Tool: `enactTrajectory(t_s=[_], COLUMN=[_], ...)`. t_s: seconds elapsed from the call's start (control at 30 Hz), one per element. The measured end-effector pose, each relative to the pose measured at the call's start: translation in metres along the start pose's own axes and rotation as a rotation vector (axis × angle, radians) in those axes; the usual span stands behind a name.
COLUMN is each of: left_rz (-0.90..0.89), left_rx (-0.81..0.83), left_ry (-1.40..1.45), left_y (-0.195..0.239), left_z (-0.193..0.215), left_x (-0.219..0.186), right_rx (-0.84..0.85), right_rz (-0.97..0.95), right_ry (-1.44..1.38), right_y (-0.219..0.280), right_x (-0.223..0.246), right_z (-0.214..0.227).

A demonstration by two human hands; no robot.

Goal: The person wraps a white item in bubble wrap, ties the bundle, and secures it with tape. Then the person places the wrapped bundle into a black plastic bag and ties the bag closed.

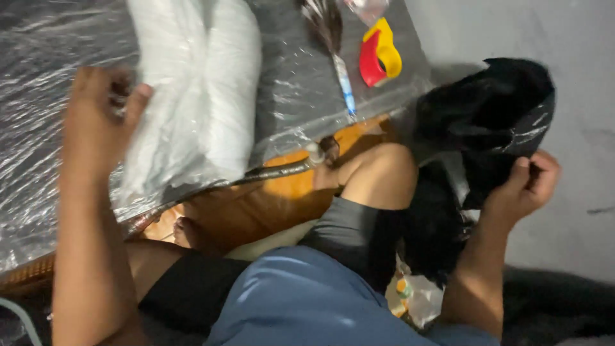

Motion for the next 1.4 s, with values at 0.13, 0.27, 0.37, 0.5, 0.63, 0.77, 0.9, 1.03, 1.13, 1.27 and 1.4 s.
enactTrajectory(t_s=[0.13,0.27,0.37,0.5,0.63,0.77,0.9,1.03,1.13,1.27,1.4], left_rz=[-0.261,-0.33,-0.306,-0.319,-0.363,-0.297,-0.302,-0.164,-0.197,-0.159,-0.209], left_rx=[-0.153,-0.198,-0.156,-0.07,-0.093,-0.185,-0.442,-0.534,-0.507,-0.583,-0.905], left_ry=[0.152,0.15,0.18,0.353,0.652,0.42,0.592,0.673,0.749,0.78,0.965], left_y=[0.01,0.01,0.008,-0.003,-0.01,-0.01,-0.007,-0.005,-0.004,-0.01,-0.017], left_z=[0.0,-0.009,-0.012,-0.027,-0.043,-0.049,-0.041,-0.047,-0.044,-0.037,-0.001], left_x=[-0.04,-0.066,-0.087,-0.096,-0.094,-0.107,-0.124,-0.124,-0.124,-0.115,-0.103], right_rx=[-0.084,-0.049,0.042,0.253,0.397,0.495,0.236,0.334,0.525,0.25,0.028], right_rz=[0.227,0.233,0.539,0.557,0.566,0.57,0.518,0.273,0.417,0.524,0.531], right_ry=[-0.179,-0.426,-0.577,-0.825,-0.901,-0.863,-0.532,-0.474,-0.04,-0.318,-0.878], right_y=[-0.058,-0.092,-0.123,-0.137,-0.147,-0.155,-0.155,-0.119,-0.138,-0.168,-0.173], right_x=[0.057,0.112,0.179,0.217,0.231,0.237,0.253,0.264,0.254,0.248,0.258], right_z=[-0.033,-0.089,-0.116,-0.136,-0.144,-0.147,-0.137,-0.115,-0.156,-0.162,-0.162])
Point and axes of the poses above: each hand's wrist, its own y-axis away from the middle knuckle, its own z-axis out of the back of the hand, x = y × z, the point moved 1 cm from there along -y, towards the middle knuckle, and after that the axes turned 11 degrees about z, right-handed, at the moved point
